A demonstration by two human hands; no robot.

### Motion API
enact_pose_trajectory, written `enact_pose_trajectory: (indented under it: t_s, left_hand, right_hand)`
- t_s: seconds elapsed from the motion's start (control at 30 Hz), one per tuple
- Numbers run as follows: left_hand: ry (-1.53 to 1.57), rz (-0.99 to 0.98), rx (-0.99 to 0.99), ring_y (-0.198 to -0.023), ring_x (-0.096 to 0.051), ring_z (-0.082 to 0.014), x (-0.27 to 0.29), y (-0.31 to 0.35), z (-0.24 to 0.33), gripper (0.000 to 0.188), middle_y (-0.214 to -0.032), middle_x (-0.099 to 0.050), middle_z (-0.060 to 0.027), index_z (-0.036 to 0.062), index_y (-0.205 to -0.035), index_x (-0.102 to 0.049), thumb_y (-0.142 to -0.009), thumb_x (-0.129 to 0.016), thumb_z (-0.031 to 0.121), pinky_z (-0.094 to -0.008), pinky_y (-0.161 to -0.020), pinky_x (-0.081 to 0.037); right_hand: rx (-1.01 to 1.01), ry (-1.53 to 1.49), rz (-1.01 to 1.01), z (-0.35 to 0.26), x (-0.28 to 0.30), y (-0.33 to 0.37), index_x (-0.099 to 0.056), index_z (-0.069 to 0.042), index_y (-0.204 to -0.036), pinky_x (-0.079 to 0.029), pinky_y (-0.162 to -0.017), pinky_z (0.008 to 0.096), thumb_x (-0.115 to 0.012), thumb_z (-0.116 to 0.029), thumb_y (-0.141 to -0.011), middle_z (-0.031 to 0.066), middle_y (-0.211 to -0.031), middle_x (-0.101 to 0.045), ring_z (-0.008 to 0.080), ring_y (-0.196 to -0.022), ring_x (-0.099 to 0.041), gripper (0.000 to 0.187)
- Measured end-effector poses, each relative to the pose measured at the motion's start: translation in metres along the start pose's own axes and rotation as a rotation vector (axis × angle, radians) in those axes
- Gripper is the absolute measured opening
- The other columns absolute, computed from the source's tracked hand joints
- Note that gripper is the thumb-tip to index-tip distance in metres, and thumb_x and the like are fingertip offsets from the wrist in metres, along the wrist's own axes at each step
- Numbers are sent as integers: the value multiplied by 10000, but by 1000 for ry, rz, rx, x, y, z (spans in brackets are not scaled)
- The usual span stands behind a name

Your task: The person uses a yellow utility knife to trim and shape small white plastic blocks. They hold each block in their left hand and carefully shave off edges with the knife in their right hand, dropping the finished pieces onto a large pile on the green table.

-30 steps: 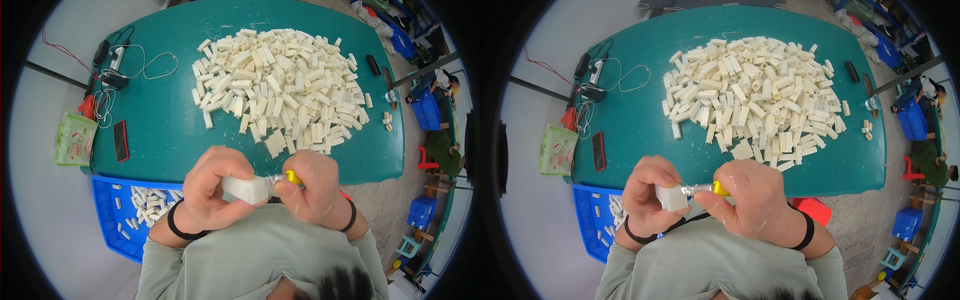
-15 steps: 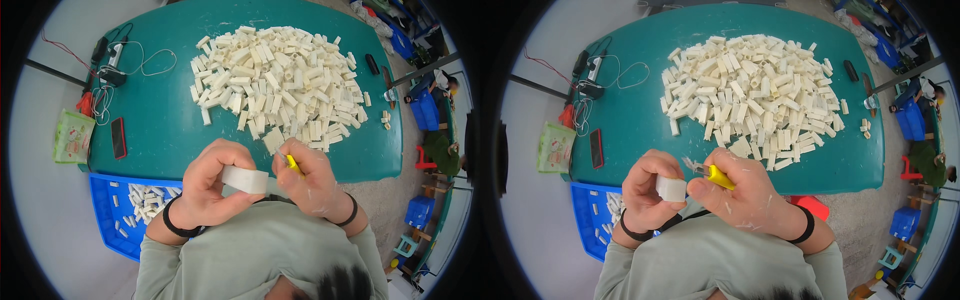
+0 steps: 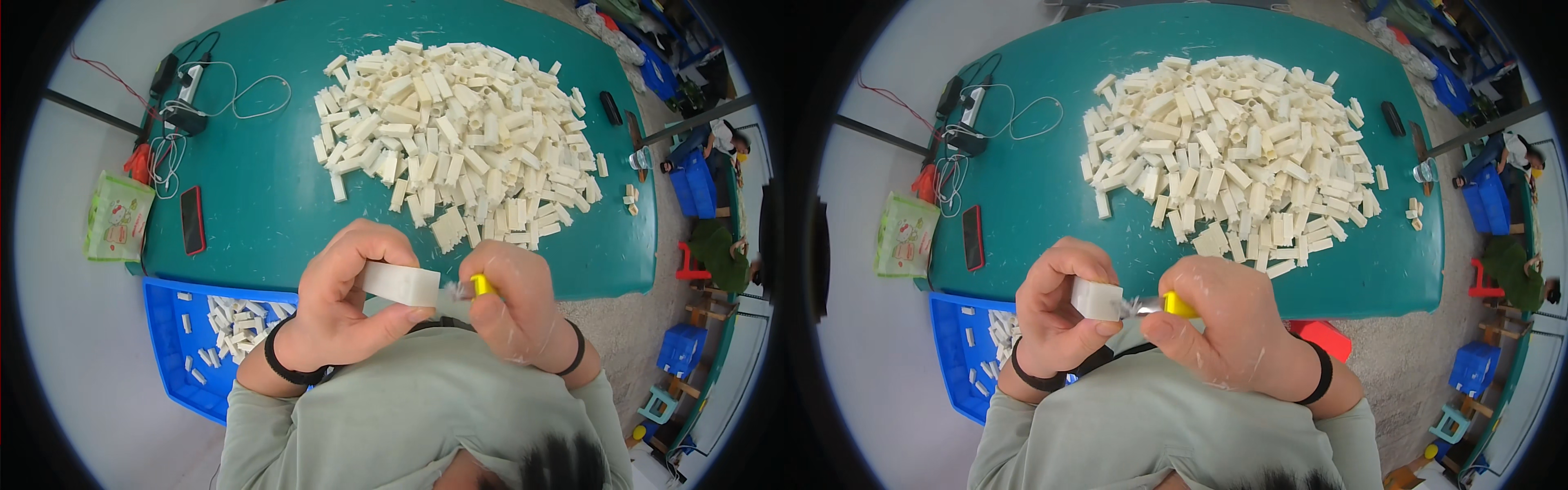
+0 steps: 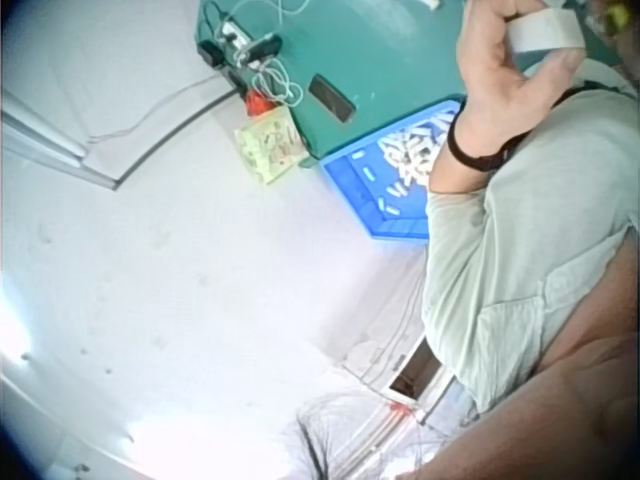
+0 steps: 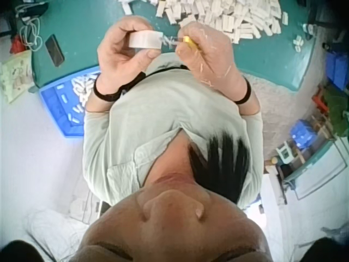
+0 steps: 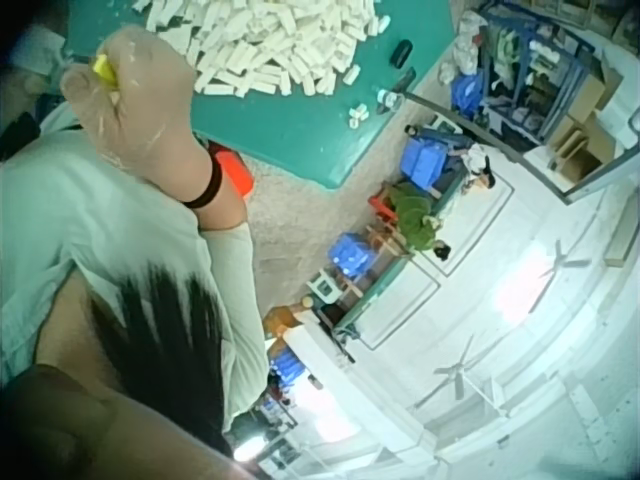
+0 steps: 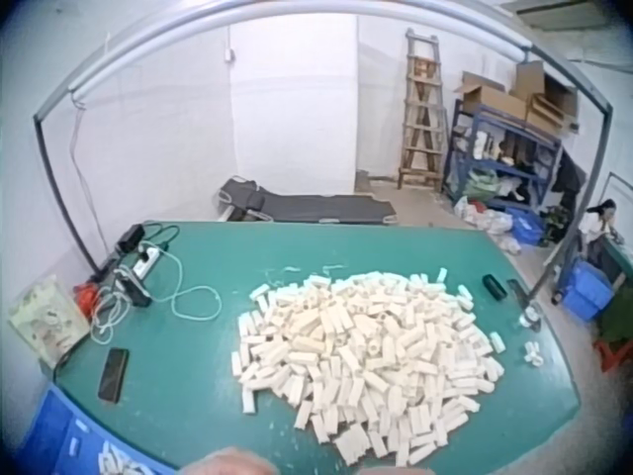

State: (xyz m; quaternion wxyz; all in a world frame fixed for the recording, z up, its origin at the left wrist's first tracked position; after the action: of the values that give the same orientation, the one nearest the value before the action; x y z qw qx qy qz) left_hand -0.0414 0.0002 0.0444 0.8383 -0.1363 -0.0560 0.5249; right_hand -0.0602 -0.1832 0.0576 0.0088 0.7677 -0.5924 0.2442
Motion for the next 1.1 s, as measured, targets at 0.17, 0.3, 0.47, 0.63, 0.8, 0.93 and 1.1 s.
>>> enact_pose_trajectory:
  t_s: [0.17, 0.3, 0.47, 0.63, 0.8, 0.93, 1.1]
  left_hand:
    - [-39, 15, -14, -818, -518, -160, 0, -3, 3, 337, -909, -549, -89, 6, -967, -541, -685, -724, 29, -254, -702, -405]
    - [-68, 5, -30, -793, -523, -170, 1, -3, 2, 339, -906, -557, -95, 1, -955, -546, -672, -728, 36, -258, -686, -411]
    - [-115, -66, -76, -765, -526, -170, 1, -4, 6, 335, -903, -555, -91, 2, -941, -554, -663, -736, 44, -261, -658, -413]
    - [-122, 12, -76, -767, -525, -167, 4, -7, 5, 335, -898, -551, -89, 3, -943, -554, -665, -733, 52, -258, -657, -411]
    - [-130, 22, -85, -766, -527, -170, 4, -7, 3, 326, -897, -553, -87, 5, -942, -556, -669, -728, 56, -263, -651, -416]
    - [-179, -107, -123, -776, -546, -191, 5, -7, 6, 315, -895, -573, -101, 13, -937, -566, -671, -728, 62, -276, -664, -433]
    - [-156, -66, -94, -779, -541, -191, 4, -6, 8, 299, -890, -576, -100, 16, -931, -569, -679, -721, 68, -278, -676, -428]
  right_hand:
    - [110, 182, 10, -4, -2, -1, -513, -45, -728, -351, -414, 320, -674, -296, -782, 69, -590, -494, 246, -475, -475, 302]
    - [157, 239, 30, -2, -2, -3, -512, -49, -714, -340, -404, 314, -694, -292, -762, 66, -577, -479, 233, -465, -468, 307]
    - [187, 252, 74, 4, 2, -7, -507, -52, -708, -328, -393, 318, -700, -286, -758, 65, -567, -464, 227, -452, -452, 307]
    - [163, 233, 39, 2, 1, -4, -496, -56, -696, -318, -386, 317, -696, -307, -762, 60, -547, -447, 227, -438, -437, 328]
    - [159, 252, 28, 2, 0, -4, -494, -60, -688, -318, -386, 320, -695, -321, -762, 60, -540, -441, 228, -439, -438, 338]
    - [160, 292, 80, 10, 0, -8, -501, -58, -686, -328, -401, 327, -701, -305, -756, 69, -553, -450, 242, -454, -454, 325]
    - [97, 266, 58, 11, 2, -6, -509, -54, -697, -341, -415, 329, -707, -274, -750, 75, -569, -466, 252, -470, -470, 300]
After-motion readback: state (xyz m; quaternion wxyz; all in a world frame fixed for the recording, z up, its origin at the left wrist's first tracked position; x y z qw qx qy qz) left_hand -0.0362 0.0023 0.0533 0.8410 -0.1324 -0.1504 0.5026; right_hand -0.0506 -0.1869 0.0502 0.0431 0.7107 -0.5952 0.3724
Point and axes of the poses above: each hand's wrist, its own y-axis away from the middle knuckle, its own x-axis out of the back of the hand, z = x × y, the point moved 2 cm from there along -y, towards the middle knuckle
